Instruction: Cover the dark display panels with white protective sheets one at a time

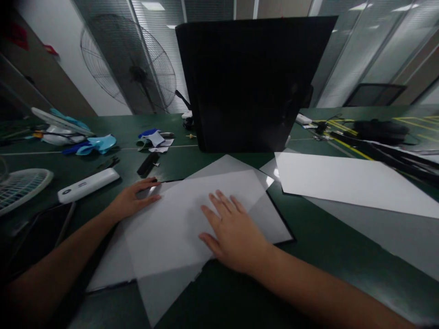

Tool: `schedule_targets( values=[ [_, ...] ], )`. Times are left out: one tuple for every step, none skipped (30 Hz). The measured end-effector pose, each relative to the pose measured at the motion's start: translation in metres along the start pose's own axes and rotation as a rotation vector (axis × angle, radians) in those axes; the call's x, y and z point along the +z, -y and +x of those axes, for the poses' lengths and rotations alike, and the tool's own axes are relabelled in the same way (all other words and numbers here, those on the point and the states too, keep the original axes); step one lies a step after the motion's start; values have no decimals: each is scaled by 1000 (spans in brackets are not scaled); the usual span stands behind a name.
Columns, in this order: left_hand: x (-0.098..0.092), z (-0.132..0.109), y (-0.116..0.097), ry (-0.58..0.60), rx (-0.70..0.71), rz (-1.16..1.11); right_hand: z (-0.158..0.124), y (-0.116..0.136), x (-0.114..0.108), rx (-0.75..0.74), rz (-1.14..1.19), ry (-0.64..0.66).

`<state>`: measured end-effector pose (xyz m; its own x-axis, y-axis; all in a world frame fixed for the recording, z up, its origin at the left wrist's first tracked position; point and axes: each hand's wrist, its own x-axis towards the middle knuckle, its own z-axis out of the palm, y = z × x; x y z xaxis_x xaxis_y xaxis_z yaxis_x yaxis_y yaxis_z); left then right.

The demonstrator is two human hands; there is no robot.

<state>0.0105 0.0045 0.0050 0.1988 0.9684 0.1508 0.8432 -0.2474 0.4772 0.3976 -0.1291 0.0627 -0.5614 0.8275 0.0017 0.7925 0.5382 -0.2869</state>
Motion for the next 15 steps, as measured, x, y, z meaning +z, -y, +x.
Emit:
schedule_targets(
  values=[
    [1,0,1,-34,-36,0,3,-6,1,71,-122,-1],
    [1,1,3,-64,-67,-1,5,-10,1,133,-210,18],
    [1,1,4,-86,-91,-7,7,-13,1,183,-264,43],
    [1,1,5,-96,-104,-20,7,-13,0,217,-294,65],
    [0,1,5,-93,-107,-36,7,-12,-2,234,-311,80],
    [0,1,5,-81,-102,-53,6,-8,-5,237,-324,91],
    [-1,1,5,-62,-89,-67,5,-4,-7,228,-337,99],
    [-1,0,4,-41,-70,-72,4,1,-9,199,-346,112],
    [-1,0,3,-22,-50,-70,2,6,-9,151,-351,124],
    [-1,0,3,-8,-33,-63,1,9,-9,88,-356,132],
    [-1,0,2,1,-22,-56,1,12,-7,17,-359,133],
    [-2,0,2,5,-18,-53,0,13,-6,-50,-359,127],
    [-2,0,2,4,-19,-54,-1,14,-4,-104,-360,117],
    [-2,-1,2,1,-25,-59,-1,15,-2,-144,-360,111],
    [-2,-1,2,0,-30,-62,-2,16,-1,-171,-359,108]
  ],
)
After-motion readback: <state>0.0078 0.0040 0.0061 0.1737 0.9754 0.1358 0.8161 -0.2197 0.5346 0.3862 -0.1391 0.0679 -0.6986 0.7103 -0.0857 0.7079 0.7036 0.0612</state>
